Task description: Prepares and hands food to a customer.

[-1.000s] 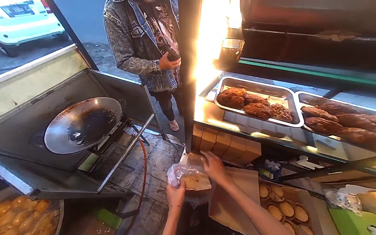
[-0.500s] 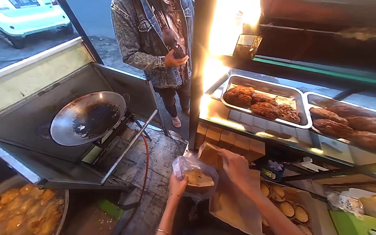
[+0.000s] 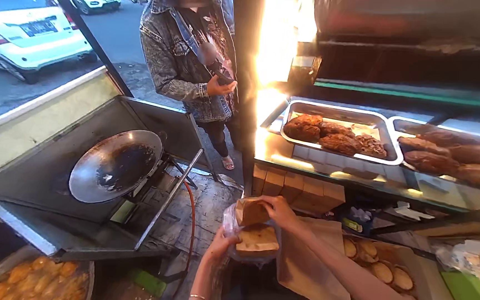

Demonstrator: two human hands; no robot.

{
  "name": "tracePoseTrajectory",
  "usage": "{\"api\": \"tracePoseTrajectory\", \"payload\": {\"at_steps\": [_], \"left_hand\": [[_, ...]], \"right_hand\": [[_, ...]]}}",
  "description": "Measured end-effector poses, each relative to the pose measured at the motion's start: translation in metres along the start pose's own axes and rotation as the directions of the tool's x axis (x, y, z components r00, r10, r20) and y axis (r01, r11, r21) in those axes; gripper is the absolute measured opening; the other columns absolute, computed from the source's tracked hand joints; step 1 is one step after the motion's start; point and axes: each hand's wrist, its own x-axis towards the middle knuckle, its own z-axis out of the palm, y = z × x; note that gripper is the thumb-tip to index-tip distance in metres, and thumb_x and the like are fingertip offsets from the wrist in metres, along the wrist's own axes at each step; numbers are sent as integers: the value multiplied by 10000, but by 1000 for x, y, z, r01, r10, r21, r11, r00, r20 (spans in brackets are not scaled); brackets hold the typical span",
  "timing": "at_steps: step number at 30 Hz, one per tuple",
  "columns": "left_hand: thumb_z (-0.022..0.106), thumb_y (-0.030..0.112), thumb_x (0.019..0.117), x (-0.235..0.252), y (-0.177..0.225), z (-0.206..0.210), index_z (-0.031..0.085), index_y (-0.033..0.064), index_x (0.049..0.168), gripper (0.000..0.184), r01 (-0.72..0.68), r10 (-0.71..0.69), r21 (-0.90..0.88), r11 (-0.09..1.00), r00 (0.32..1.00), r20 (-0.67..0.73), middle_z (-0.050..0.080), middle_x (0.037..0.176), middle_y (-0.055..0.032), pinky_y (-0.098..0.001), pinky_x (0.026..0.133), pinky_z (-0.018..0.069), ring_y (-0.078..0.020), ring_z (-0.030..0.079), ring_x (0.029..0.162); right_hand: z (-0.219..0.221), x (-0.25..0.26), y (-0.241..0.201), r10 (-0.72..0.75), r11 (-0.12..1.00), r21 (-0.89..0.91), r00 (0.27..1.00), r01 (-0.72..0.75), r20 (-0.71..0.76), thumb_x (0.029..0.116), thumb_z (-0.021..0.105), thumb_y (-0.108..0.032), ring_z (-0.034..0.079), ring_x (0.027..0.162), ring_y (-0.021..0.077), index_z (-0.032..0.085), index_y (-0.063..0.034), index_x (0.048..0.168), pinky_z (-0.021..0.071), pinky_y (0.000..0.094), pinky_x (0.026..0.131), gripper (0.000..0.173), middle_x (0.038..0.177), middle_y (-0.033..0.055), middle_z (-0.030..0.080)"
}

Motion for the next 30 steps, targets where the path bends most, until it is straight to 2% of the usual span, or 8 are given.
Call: {"api": "tracePoseTrajectory", "payload": {"at_steps": [2,6,10,16,18,21,24,30], "left_hand": [[739,-35,781,-1,7,-5,238,33,1523,898,69,-66,-44,997,996,67,629,1200,-169,-387,822,606,-221,692,975],[674,-26,849,9,26,-21,213,77,1539,836,156,-153,-3,988,977,145,638,1185,-186,-408,744,625,-253,713,890],[598,255,1036,39,44,-33,523,16,1375,422,209,-224,255,944,974,34,657,1166,-209,-476,776,599,-297,693,948],[649,551,957,121,40,-25,643,-19,1271,651,225,-245,596,771,968,-48,661,1172,-266,-581,897,530,-387,654,1056],[667,489,959,144,28,-21,739,15,1043,488,88,-190,728,680,980,59,702,922,-158,-467,764,538,-246,660,816],[660,217,984,156,37,-5,759,14,1052,236,-194,51,693,695,974,221,751,1035,-134,-450,968,542,-217,711,999],[631,175,975,138,55,16,766,37,986,194,-467,316,491,735,877,362,759,902,-35,-292,809,578,-72,702,826],[624,115,978,111,79,12,774,29,986,173,-521,435,313,794,847,306,769,919,-31,-233,775,573,-60,705,827]], "right_hand": [[11,-14,4,17,998,-54,1000,-17,7,1065,496,-164,710,1136,199,724,-129,1286,547,442,1036,319,1232,59,741],[36,-37,12,-79,989,-125,996,74,-34,1046,504,-86,674,1233,209,728,-108,1276,528,429,1084,322,1334,66,699],[59,-47,25,-103,978,-187,994,95,-34,1025,515,-24,661,1255,252,740,-70,1236,518,446,1094,313,1320,96,704],[70,-48,22,56,964,-265,996,-36,66,1038,497,-45,636,1285,302,714,-82,1273,508,509,1077,322,1381,108,666],[72,-45,16,37,961,-275,998,-22,52,1036,501,-46,651,1263,295,721,-91,1252,528,509,1050,313,1363,95,679],[72,-41,7,-18,959,-283,999,28,38,1015,532,-30,699,1185,284,738,-90,1207,571,493,984,289,1311,86,709],[76,-36,-2,63,954,-297,996,-40,70,1016,534,-57,744,910,343,728,-61,1109,592,537,775,215,1046,149,753],[61,-14,-1,380,915,-235,894,-327,236,1080,454,-189,683,1087,405,688,-52,1235,509,588,963,313,1111,226,718]]}}
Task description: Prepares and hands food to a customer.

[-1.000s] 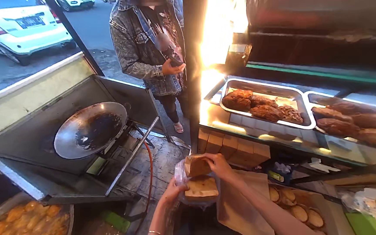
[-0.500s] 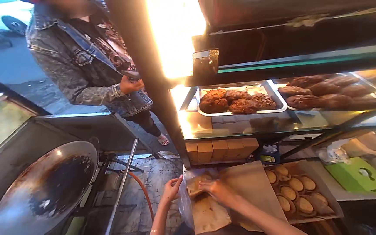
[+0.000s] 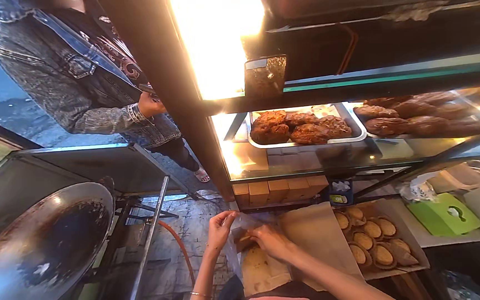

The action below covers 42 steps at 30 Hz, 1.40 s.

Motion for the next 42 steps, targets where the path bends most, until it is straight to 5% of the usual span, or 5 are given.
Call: {"api": "tracePoseTrajectory", "payload": {"at_steps": [16,29,32,35,42], "left_hand": [[632,117,974,8,5,0,789,45,979,173,40,-45,101,994,998,49,775,899,-25,-225,803,578,-34,713,831],[661,163,958,7,39,12,780,49,1003,170,18,-34,82,996,978,204,766,896,-9,-218,749,576,-24,694,783],[765,322,883,6,56,-9,727,118,1187,368,6,-204,494,870,915,349,720,896,-43,-360,742,547,-141,641,744],[671,85,834,-9,74,-13,555,143,1415,595,11,-387,766,643,868,312,683,872,-154,-561,746,546,-345,670,773],[840,148,731,-51,95,-28,607,47,1303,625,145,-352,867,477,935,37,623,1197,-216,-544,838,567,-381,662,1025]], "right_hand": [[-24,91,-17,392,914,-96,792,-395,468,1023,540,-340,571,1245,461,640,70,1237,425,700,979,473,1312,305,608],[-49,48,-26,405,894,-28,780,-446,477,1046,567,-223,452,1391,477,519,149,1376,325,613,1145,499,1464,346,489],[-27,48,-5,253,949,63,866,-309,431,1074,492,-331,519,1319,482,589,62,1344,370,700,1069,486,1375,322,571],[-33,13,1,77,983,135,945,-126,319,1066,492,-208,482,1378,443,563,21,1409,339,667,1129,419,1427,290,551],[-58,-92,-5,183,974,-191,913,-119,365,1097,371,-479,628,1140,496,570,86,1291,494,637,963,630,1152,328,646]]}}
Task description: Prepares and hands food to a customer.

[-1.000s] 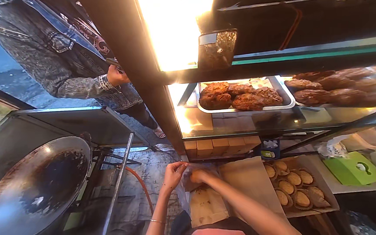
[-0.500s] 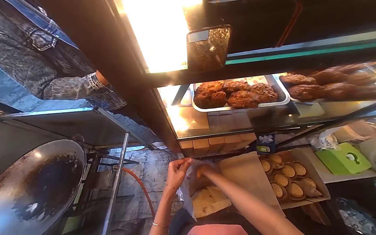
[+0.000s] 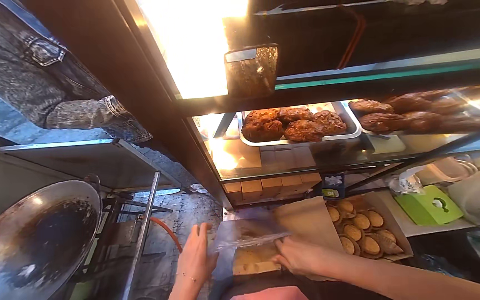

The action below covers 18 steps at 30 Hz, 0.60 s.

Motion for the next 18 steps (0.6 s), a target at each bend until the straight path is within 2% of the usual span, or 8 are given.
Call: {"api": "tracePoseTrajectory", "payload": {"at_steps": [2,4,6,8,10,12,15,18], "left_hand": [[818,225,790,-9,-4,-13,667,-1,1174,470,92,-99,65,994,989,109,643,1166,-232,-568,885,541,-397,653,1063],[758,279,860,-15,-9,-18,707,-18,1092,381,123,-149,115,986,955,256,689,1101,-233,-598,918,515,-408,658,1076],[735,300,894,-20,-20,-11,723,-23,1041,354,80,-86,31,996,939,333,719,986,-224,-605,894,522,-399,691,980],[718,323,922,-24,-32,2,724,-2,977,330,8,58,-213,977,951,303,716,872,-161,-529,823,546,-309,697,844],[660,322,956,-28,-38,17,707,53,963,274,-50,171,-581,812,973,155,723,869,-48,-389,788,592,-168,705,818],[566,248,1015,-31,-32,18,666,43,1014,228,-73,174,-840,537,984,25,746,931,-57,-371,830,607,-177,729,879],[471,194,1027,-31,-16,12,624,78,966,202,-84,51,-924,372,996,-69,692,778,-8,-345,736,626,-152,714,719],[448,184,1038,-29,1,9,639,97,981,218,-120,45,-945,305,993,-112,550,611,69,-259,550,546,-66,560,514]], "right_hand": [[8,-17,8,-47,986,-158,998,53,40,1085,478,-305,559,1273,487,522,103,1387,355,660,1123,510,1279,323,618],[23,-21,20,-110,962,-252,994,104,-10,1004,540,-4,502,1339,493,598,134,1274,194,759,1158,309,1316,311,605],[51,-7,44,-278,892,-432,916,134,-289,936,574,80,617,1233,409,692,69,1095,408,667,1083,198,1183,230,683],[74,18,77,-486,790,-606,698,94,-525,880,650,31,706,1009,277,705,-71,925,566,472,848,124,961,96,718],[76,23,95,-566,762,-631,622,144,-542,904,658,9,694,990,260,694,-107,933,565,432,813,126,950,67,709],[70,21,98,-663,713,-661,532,235,-527,952,604,-25,680,947,240,694,-123,965,554,407,819,133,910,48,689],[62,14,97,-764,641,-678,387,359,-516,1014,546,-61,676,921,205,731,-154,1130,528,399,935,238,867,12,698],[42,-3,83,-801,598,-655,344,461,-490,1057,532,-110,682,1116,193,701,-186,1255,476,420,1087,271,1088,5,753]]}}
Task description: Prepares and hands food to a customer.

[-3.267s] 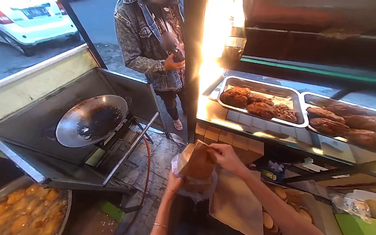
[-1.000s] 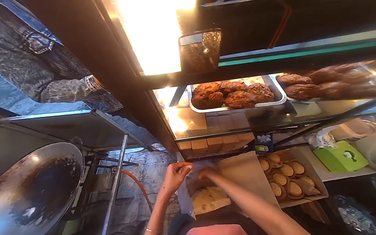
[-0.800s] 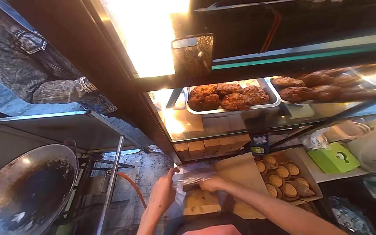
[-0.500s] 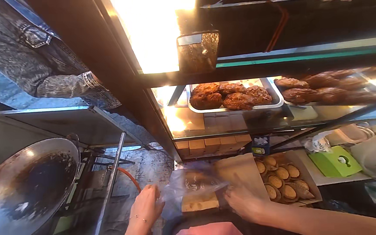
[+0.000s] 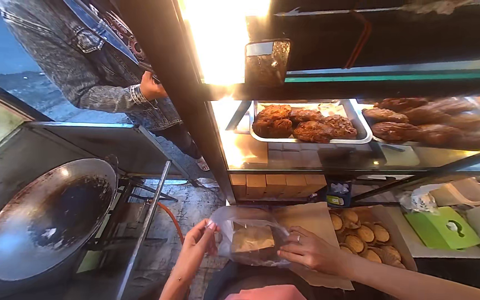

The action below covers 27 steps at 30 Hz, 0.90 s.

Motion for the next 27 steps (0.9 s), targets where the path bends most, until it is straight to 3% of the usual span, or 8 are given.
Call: {"api": "tracePoseTrajectory", "payload": {"at_steps": [5,10,14,17,20,22,25,27], "left_hand": [[518,178,1029,-1,6,28,678,76,1090,199,-63,59,82,995,997,59,567,685,58,-189,448,398,-26,456,492],[552,329,1027,2,20,44,721,102,1061,285,-214,198,466,859,977,84,703,861,23,-226,633,545,-49,633,690],[393,376,1094,7,34,75,729,48,952,491,-384,255,652,653,923,288,659,845,-80,-360,751,568,-171,654,778],[396,353,1088,5,35,93,717,24,869,509,-450,346,730,514,888,304,689,856,-132,-426,800,583,-249,697,848],[458,290,1062,-1,31,87,706,46,971,360,-410,467,746,525,871,151,687,808,-67,-358,707,598,-168,686,737],[491,268,1058,-9,34,76,677,59,1031,281,-377,519,713,591,855,22,689,802,-20,-287,657,607,-96,684,698],[582,223,1030,-48,72,61,690,71,1001,189,-485,660,580,655,741,-125,716,872,-4,-285,682,647,-100,718,765],[626,264,1020,-94,114,48,695,141,1060,146,-670,731,310,675,663,-159,731,922,-13,-330,719,653,-157,733,808]], "right_hand": [[-53,40,-13,-42,999,24,998,43,-56,1049,550,-112,673,941,189,694,-180,1224,493,405,1013,236,930,19,706],[-78,79,-10,119,988,122,975,-97,-188,1035,570,-209,632,875,180,716,-192,1136,495,400,963,177,835,4,643],[-60,107,-7,395,885,326,908,-333,-143,1006,637,-352,629,1149,186,638,-120,1258,532,386,1000,342,1171,55,680],[-58,131,-2,344,790,525,938,-316,46,934,653,-121,472,1425,201,442,-75,1492,445,404,1167,599,1533,91,491],[-62,145,3,284,778,513,932,-361,225,970,610,-127,612,1254,230,382,-83,1545,451,437,1137,621,1341,126,628],[-59,152,7,255,773,521,929,-363,268,994,586,-184,687,960,259,410,-89,1517,558,462,920,560,1020,127,684],[-54,162,4,213,690,650,947,-320,240,960,563,-110,569,601,208,454,-112,1473,517,404,576,524,710,59,558],[-58,171,-6,214,604,754,964,-257,157,926,559,-47,493,517,135,514,-81,1407,458,326,498,485,633,15,511]]}}
